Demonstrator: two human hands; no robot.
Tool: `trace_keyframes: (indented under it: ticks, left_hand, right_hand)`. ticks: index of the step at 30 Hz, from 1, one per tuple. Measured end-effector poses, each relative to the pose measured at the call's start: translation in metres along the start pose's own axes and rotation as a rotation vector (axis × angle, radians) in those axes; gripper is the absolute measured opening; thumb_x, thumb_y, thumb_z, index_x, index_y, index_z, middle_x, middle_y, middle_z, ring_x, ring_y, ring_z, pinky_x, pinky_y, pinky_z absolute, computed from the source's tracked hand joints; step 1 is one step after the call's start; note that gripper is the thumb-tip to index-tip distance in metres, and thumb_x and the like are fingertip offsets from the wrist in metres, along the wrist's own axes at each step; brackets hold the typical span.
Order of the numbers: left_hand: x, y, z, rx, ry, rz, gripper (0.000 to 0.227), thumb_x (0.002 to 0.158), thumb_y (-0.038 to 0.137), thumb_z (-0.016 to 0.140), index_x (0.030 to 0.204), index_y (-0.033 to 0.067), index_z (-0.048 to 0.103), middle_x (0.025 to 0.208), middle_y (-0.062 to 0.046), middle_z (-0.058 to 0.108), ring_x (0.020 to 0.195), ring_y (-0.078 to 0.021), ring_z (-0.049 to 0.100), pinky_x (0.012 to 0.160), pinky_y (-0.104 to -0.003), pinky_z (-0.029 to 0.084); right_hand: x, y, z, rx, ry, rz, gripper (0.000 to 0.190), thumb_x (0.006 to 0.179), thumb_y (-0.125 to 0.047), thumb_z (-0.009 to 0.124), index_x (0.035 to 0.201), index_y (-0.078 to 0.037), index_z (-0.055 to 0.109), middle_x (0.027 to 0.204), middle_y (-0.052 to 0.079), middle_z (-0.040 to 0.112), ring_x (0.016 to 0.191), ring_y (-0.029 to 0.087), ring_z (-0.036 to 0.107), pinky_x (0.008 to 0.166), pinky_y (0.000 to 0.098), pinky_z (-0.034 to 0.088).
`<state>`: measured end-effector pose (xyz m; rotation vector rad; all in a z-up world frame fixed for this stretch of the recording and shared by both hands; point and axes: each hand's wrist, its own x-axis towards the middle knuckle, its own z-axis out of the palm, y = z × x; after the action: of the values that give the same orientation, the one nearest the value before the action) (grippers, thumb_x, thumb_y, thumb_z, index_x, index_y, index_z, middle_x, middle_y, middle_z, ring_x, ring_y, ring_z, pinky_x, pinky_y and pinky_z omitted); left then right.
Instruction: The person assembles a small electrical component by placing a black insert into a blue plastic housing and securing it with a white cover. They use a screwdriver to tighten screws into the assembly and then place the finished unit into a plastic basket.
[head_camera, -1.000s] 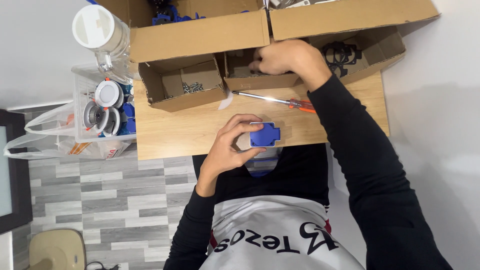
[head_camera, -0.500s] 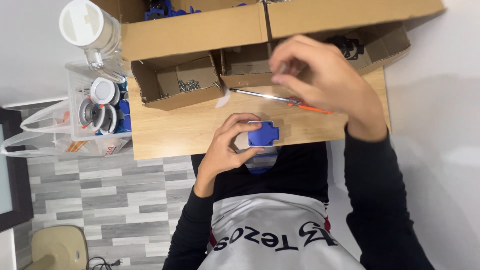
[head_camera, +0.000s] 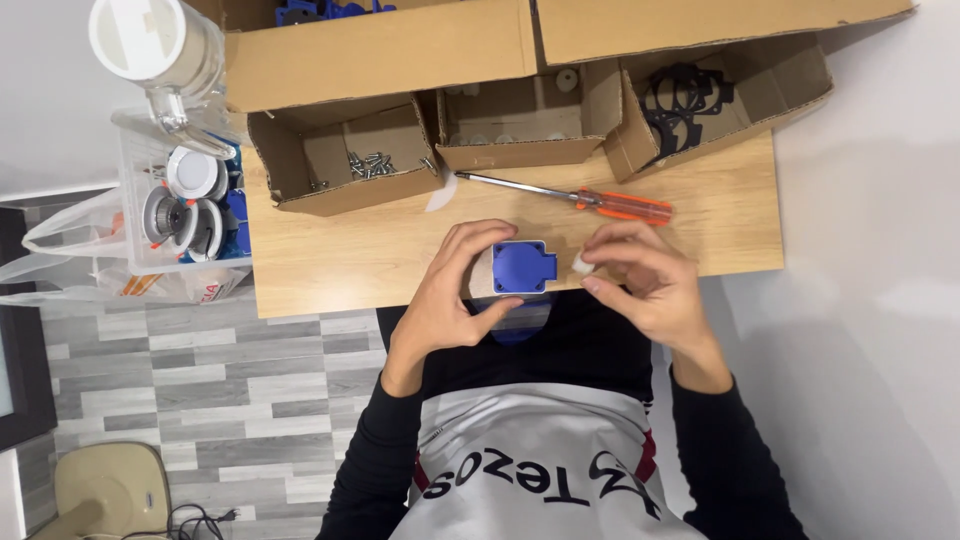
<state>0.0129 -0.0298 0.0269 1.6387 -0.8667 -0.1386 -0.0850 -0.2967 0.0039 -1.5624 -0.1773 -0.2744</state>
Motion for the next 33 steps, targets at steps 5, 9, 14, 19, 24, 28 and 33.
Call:
trace_keyframes:
  ticks: [5, 9, 14, 19, 24, 28, 33]
  left_hand:
    - [0.002, 0.0, 0.002, -0.008, -0.008, -0.022, 0.078, 0.08, 0.003, 0.093, 0.15, 0.0036, 0.059, 0.136, -0.016, 0.072, 0.128, -0.0371, 0.067, 0.112, -0.054, 0.053]
    - [-0.001, -0.003, 0.001, -0.059, 0.012, -0.058, 0.08, 0.081, 0.005, 0.094, 0.151, 0.0027, 0.057, 0.133, -0.015, 0.074, 0.125, -0.034, 0.069, 0.111, -0.051, 0.055]
    - [-0.002, -0.005, 0.0, -0.107, 0.058, -0.036, 0.075, 0.08, 0.004, 0.095, 0.147, 0.0, 0.061, 0.13, -0.016, 0.076, 0.122, -0.0326, 0.071, 0.109, -0.05, 0.056]
    - [-0.002, -0.006, 0.001, -0.132, 0.082, -0.03, 0.072, 0.078, 0.003, 0.097, 0.142, -0.0005, 0.064, 0.128, -0.015, 0.077, 0.121, -0.0315, 0.073, 0.109, -0.049, 0.057]
    - [-0.003, -0.007, 0.001, -0.164, 0.088, 0.002, 0.067, 0.077, 0.001, 0.097, 0.137, -0.0028, 0.066, 0.127, -0.018, 0.077, 0.124, -0.0365, 0.072, 0.108, -0.052, 0.057]
    - [-0.002, -0.006, 0.001, -0.173, 0.1, 0.021, 0.064, 0.077, 0.001, 0.097, 0.134, -0.003, 0.068, 0.125, -0.018, 0.077, 0.124, -0.0369, 0.073, 0.108, -0.052, 0.058]
    - [-0.001, -0.007, 0.001, -0.173, 0.111, 0.075, 0.059, 0.075, 0.001, 0.098, 0.128, -0.003, 0.072, 0.122, -0.019, 0.079, 0.122, -0.0387, 0.074, 0.106, -0.052, 0.059]
  right_hand:
    - [-0.007, -0.001, 0.006, -0.116, 0.061, -0.023, 0.033, 0.088, 0.009, 0.085, 0.121, 0.009, 0.078, 0.116, 0.024, 0.073, 0.102, 0.026, 0.077, 0.091, 0.0395, 0.068]
    - [-0.002, -0.011, 0.015, -0.215, 0.07, -0.023, 0.033, 0.089, 0.008, 0.086, 0.121, 0.008, 0.078, 0.114, 0.024, 0.079, 0.102, 0.028, 0.081, 0.089, 0.0403, 0.068]
    - [0.005, -0.018, 0.026, -0.281, 0.044, -0.052, 0.029, 0.089, 0.008, 0.084, 0.118, 0.005, 0.08, 0.11, 0.021, 0.081, 0.097, 0.028, 0.082, 0.085, 0.04, 0.069]
    - [0.006, -0.015, 0.027, -0.291, 0.032, -0.059, 0.027, 0.093, 0.006, 0.082, 0.12, 0.003, 0.08, 0.113, 0.019, 0.081, 0.097, 0.025, 0.082, 0.086, 0.0392, 0.07]
    - [0.005, -0.011, 0.031, -0.288, 0.057, -0.072, 0.026, 0.092, 0.007, 0.083, 0.118, 0.003, 0.081, 0.111, 0.019, 0.08, 0.097, 0.027, 0.082, 0.085, 0.0399, 0.07]
    - [0.001, -0.007, 0.031, -0.268, 0.069, -0.064, 0.026, 0.092, 0.007, 0.083, 0.118, 0.003, 0.081, 0.11, 0.018, 0.079, 0.097, 0.027, 0.082, 0.085, 0.0401, 0.071]
    - [0.001, -0.002, 0.033, -0.264, 0.098, -0.066, 0.023, 0.092, 0.005, 0.083, 0.116, 0.004, 0.082, 0.106, 0.017, 0.079, 0.094, 0.026, 0.082, 0.082, 0.0375, 0.071]
